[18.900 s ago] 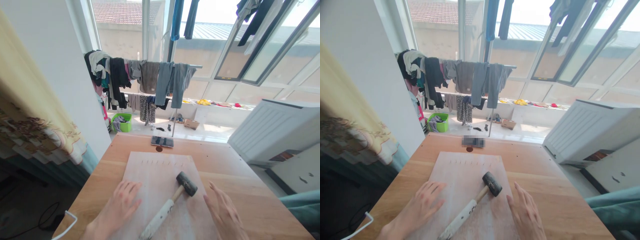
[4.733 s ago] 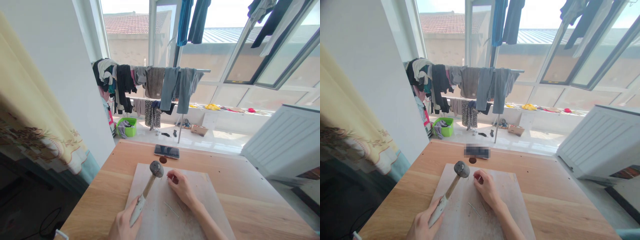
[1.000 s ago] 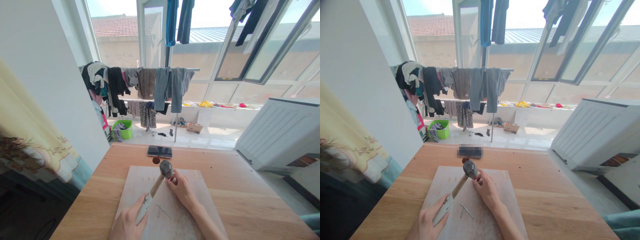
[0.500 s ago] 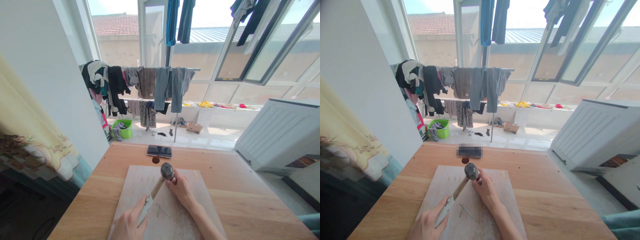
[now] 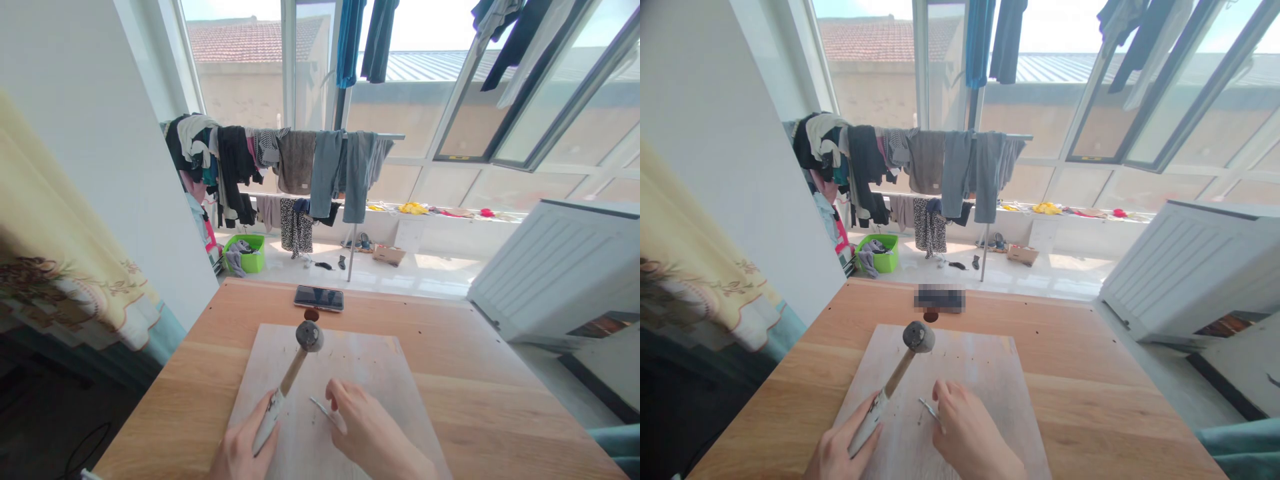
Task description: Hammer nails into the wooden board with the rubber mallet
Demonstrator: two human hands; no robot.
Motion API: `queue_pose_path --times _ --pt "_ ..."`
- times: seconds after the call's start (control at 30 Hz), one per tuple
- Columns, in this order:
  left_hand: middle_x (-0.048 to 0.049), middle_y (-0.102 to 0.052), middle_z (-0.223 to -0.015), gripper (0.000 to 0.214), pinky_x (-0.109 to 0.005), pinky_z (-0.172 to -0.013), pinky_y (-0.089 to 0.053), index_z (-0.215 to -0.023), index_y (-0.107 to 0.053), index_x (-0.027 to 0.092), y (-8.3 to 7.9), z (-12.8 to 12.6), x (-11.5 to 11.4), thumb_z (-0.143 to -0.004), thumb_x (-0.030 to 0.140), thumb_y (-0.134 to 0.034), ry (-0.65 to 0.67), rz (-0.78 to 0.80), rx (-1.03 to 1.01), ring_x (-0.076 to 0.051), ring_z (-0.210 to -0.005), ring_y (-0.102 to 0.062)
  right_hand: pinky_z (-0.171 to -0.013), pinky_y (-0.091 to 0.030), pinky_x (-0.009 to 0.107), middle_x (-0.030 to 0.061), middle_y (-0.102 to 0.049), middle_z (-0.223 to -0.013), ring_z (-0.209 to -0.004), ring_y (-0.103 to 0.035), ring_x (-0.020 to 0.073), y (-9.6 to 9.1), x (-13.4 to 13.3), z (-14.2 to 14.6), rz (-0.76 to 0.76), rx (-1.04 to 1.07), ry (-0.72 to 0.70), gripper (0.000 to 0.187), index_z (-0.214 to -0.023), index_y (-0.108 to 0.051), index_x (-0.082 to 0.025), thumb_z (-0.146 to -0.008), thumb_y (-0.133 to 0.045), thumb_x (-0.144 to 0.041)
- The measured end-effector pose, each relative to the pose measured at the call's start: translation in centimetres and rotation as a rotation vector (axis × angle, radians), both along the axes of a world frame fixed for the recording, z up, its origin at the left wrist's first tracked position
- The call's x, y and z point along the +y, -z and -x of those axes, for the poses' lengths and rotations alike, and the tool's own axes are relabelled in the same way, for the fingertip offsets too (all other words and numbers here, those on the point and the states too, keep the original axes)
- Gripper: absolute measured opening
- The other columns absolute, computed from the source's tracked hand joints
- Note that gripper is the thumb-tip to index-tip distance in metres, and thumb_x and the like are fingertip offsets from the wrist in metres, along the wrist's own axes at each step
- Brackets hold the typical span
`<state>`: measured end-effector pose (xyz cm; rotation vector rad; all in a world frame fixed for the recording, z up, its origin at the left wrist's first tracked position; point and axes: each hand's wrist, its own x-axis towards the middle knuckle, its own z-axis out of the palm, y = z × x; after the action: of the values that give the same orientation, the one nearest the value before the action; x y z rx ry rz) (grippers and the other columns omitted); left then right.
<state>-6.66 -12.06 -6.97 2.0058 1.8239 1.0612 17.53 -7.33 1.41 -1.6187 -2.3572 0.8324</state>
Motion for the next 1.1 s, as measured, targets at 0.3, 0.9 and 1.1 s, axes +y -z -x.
queue_pose_path --times 0.3,0.9,1.1 --pt "-0.0006 -0.075 -0.113 0.041 -0.021 -0.085 -0.060 -0.132 -0.063 0.027 0.2 0.0 0.2 -0.092 0.029 -0.053 0.023 0.021 0.008 -0.019 -0.100 -0.074 -0.067 -0.039 0.027 0.0092 -0.071 -0.091 -0.082 -0.066 0.0216 0.7 0.3 -0.3 -0.038 -0.198 -0.007 0.037 -0.089 -0.064 -0.017 -0.064 -0.045 0.004" --pt "0.0026 -0.074 -0.114 0.044 -0.016 -0.082 -0.059 -0.133 -0.061 0.030 0.4 0.7 0.6 -0.089 0.026 -0.058 0.094 -0.026 0.046 -0.017 -0.099 -0.074 -0.072 -0.042 0.025 0.0084 -0.066 -0.088 -0.079 -0.063 0.0179 1.8 5.8 -3.7 -0.268 -0.138 0.124 0.034 -0.080 -0.075 -0.019 -0.083 -0.046 -0.002" --pt "0.0015 -0.076 -0.112 0.043 -0.018 -0.082 -0.060 -0.131 -0.063 0.030 1.4 0.2 0.4 -0.089 0.026 -0.053 0.029 -0.038 0.013 -0.018 -0.098 -0.074 -0.068 -0.039 0.029 0.0127 -0.065 -0.088 -0.077 -0.058 0.0206 0.3 5.7 -2.5 -0.311 -0.205 0.023 0.033 -0.067 -0.068 -0.016 -0.076 -0.045 0.006"
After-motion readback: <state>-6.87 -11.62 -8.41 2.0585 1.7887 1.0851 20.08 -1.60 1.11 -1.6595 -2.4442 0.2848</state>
